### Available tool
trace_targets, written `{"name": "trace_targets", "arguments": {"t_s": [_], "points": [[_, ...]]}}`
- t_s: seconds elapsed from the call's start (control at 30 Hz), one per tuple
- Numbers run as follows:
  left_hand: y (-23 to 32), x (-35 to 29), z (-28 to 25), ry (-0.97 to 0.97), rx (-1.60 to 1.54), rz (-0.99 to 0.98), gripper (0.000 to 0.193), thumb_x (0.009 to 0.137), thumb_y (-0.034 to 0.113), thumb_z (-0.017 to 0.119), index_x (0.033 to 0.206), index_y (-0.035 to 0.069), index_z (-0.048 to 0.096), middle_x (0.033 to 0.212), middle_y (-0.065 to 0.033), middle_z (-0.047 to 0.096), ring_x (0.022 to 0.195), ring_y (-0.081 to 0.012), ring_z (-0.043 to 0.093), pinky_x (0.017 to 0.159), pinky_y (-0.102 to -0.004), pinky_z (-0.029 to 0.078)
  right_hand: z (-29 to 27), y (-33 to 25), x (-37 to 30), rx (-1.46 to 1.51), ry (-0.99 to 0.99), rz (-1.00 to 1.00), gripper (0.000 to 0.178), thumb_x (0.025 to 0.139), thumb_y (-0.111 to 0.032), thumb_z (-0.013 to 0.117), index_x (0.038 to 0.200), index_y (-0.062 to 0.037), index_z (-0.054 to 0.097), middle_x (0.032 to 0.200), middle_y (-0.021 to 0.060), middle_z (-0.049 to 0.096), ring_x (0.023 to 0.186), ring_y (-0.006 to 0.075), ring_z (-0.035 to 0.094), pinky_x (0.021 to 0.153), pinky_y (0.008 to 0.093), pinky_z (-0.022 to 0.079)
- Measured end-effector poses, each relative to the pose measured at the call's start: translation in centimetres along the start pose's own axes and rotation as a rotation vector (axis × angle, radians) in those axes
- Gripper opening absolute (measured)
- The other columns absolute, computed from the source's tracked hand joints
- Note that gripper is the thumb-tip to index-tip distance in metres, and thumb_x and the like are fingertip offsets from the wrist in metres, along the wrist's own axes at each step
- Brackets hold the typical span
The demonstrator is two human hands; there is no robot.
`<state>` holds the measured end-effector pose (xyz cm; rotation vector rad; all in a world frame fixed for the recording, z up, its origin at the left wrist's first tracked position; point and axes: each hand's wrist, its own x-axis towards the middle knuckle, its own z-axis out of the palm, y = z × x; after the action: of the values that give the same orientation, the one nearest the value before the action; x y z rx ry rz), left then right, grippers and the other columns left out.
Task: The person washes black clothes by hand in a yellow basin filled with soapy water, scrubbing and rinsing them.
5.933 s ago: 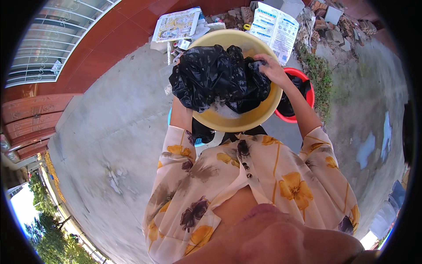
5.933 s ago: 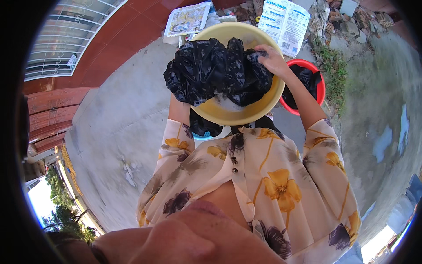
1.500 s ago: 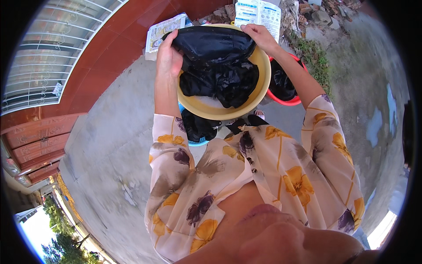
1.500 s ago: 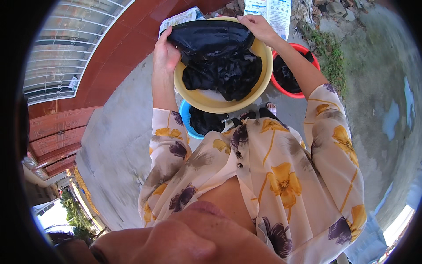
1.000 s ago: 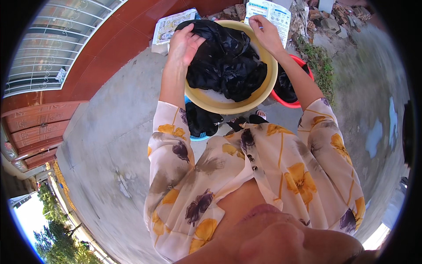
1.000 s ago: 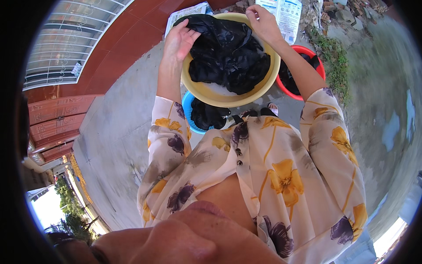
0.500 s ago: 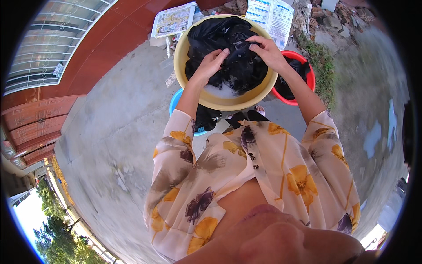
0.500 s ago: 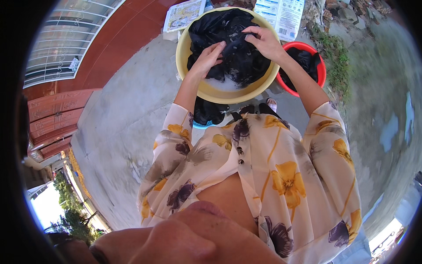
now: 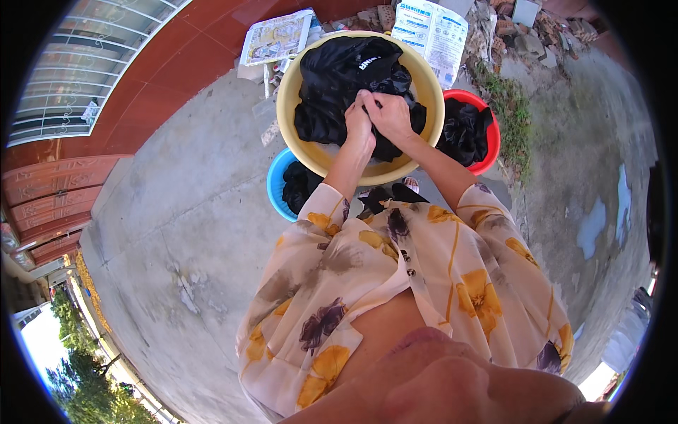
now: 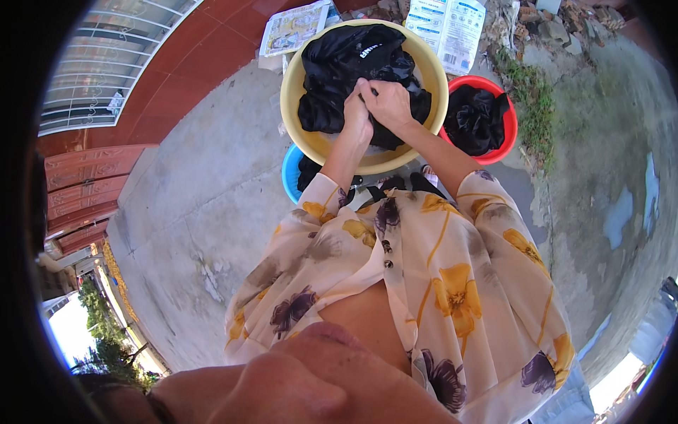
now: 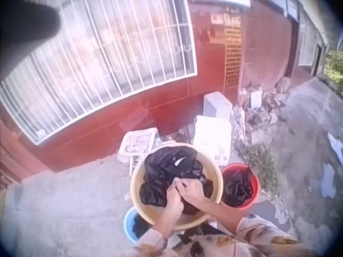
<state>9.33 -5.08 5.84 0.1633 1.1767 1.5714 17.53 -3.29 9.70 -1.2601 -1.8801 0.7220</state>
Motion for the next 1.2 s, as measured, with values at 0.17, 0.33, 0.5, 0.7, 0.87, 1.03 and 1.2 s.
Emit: {"name": "trace_targets", "arguments": {"t_s": [0.17, 0.33, 0.5, 0.7, 0.87, 1.03, 1.2], "points": [[-2.0, 2.9, -4.8, -0.063, -0.053, -0.111, 0.033, 0.101, 0.026, 0.053, 0.112, -0.003, 0.065, 0.105, -0.0076, 0.065, 0.098, -0.0177, 0.059, 0.087, -0.0288, 0.046, 2.5, -1.5, -3.3, 0.033, -0.02, 0.013, 0.051, 0.098, -0.044, 0.048, 0.075, -0.0043, 0.069, 0.075, 0.0254, 0.064, 0.074, 0.0442, 0.064, 0.069, 0.0498, 0.052], [1.3, -1.7, 1.5, 0.089, 0.133, -0.078, 0.042, 0.102, 0.026, 0.046, 0.131, -0.002, 0.056, 0.132, -0.0135, 0.057, 0.119, -0.0213, 0.054, 0.1, -0.0307, 0.042, 1.8, 3.3, 3.3, -0.172, -0.013, 0.145, 0.049, 0.097, -0.044, 0.049, 0.075, -0.0061, 0.07, 0.075, 0.0241, 0.065, 0.074, 0.0421, 0.066, 0.07, 0.0508, 0.052], [-1.5, 0.3, -1.1, 0.041, 0.0, -0.121, 0.03, 0.1, 0.026, 0.052, 0.117, 0.002, 0.06, 0.107, -0.0077, 0.064, 0.097, -0.0171, 0.061, 0.086, -0.0324, 0.049, 1.8, 3.6, 2.8, -0.205, -0.041, 0.149, 0.047, 0.097, -0.044, 0.05, 0.074, -0.0072, 0.07, 0.074, 0.0237, 0.065, 0.073, 0.0419, 0.065, 0.068, 0.0503, 0.052], [-0.5, 1.5, -3.8, -0.246, -0.049, -0.204, 0.023, 0.099, 0.025, 0.053, 0.089, 0.01, 0.067, 0.082, -0.0012, 0.063, 0.072, -0.0167, 0.061, 0.072, -0.0331, 0.05, 2.1, -0.5, -1.1, 0.019, 0.037, -0.008, 0.041, 0.094, -0.037, 0.058, 0.071, -0.0055, 0.068, 0.066, 0.0235, 0.06, 0.064, 0.0434, 0.062, 0.063, 0.0495, 0.051], [-0.7, 0.8, -2.8, -0.267, -0.262, -0.152, 0.027, 0.102, 0.03, 0.047, 0.097, 0.009, 0.064, 0.089, -0.0033, 0.065, 0.081, -0.0199, 0.063, 0.077, -0.0339, 0.053, 1.2, 1.3, 2.2, -0.013, 0.009, 0.084, 0.04, 0.094, -0.037, 0.057, 0.072, -0.0061, 0.069, 0.073, 0.0261, 0.061, 0.075, 0.0437, 0.063, 0.07, 0.05, 0.051], [6.2, 1.7, 0.3, 0.136, -0.014, -0.072, 0.042, 0.101, 0.034, 0.052, 0.12, -0.003, 0.058, 0.107, -0.01, 0.066, 0.102, -0.0217, 0.062, 0.089, -0.0344, 0.05, -0.8, 2.9, 2.8, 0.264, -0.237, 0.298, 0.035, 0.1, -0.033, 0.049, 0.096, -0.0023, 0.065, 0.077, 0.0197, 0.068, 0.07, 0.0345, 0.067, 0.07, 0.0422, 0.053], [16.3, 2.9, -1.0, 0.033, -0.221, 0.099, 0.042, 0.104, 0.038, 0.042, 0.121, 0.002, 0.056, 0.119, -0.0124, 0.063, 0.107, -0.0278, 0.063, 0.094, -0.0446, 0.052, -5.4, 6.9, 0.0, -0.318, -0.676, -0.194, 0.056, 0.085, -0.03, 0.067, 0.134, -0.0087, 0.052, 0.112, 0.0143, 0.07, 0.107, 0.0285, 0.065, 0.098, 0.0382, 0.047]]}}
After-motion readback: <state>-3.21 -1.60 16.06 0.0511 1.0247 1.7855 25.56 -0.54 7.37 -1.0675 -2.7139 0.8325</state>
